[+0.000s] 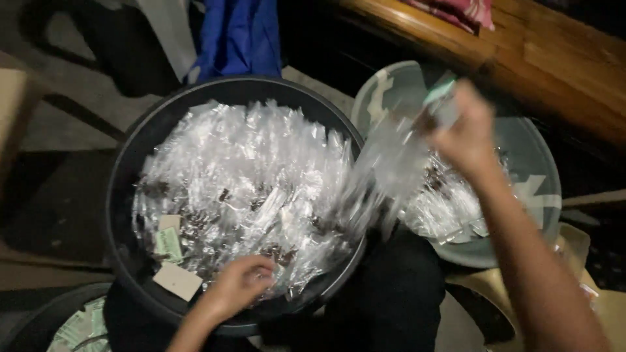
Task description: Labeling and stapling small plastic bags containing small parts
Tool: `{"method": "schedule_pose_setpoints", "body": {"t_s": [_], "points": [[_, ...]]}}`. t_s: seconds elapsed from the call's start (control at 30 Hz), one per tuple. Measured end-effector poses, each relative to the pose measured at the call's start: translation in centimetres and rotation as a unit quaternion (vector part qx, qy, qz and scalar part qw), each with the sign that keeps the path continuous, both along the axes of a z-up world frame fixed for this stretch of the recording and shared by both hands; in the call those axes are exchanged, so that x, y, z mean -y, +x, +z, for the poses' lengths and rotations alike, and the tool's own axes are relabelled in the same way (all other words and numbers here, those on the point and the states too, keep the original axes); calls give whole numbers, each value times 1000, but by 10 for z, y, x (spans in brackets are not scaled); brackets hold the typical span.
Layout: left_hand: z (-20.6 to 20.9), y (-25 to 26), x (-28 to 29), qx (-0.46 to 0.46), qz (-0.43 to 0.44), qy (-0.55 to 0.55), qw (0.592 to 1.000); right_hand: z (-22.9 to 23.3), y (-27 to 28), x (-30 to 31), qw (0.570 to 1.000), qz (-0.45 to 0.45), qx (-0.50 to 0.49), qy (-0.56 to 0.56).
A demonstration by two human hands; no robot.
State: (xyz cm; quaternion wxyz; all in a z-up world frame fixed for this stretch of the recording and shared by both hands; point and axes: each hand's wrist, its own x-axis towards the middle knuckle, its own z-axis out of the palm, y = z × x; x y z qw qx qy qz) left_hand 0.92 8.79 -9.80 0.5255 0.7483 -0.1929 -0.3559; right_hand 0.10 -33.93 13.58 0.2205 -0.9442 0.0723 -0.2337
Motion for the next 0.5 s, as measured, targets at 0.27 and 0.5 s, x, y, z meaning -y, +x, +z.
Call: {"method": "schedule_pose_setpoints", "body": {"t_s": [0.27,0.5], "points": [[33,12,-80,58,174,107,977,-83,67,155,956,-50,150,-247],[29,23,-128,259,210,266,904,-309,25,170,968,-81,-137,-194]]}}
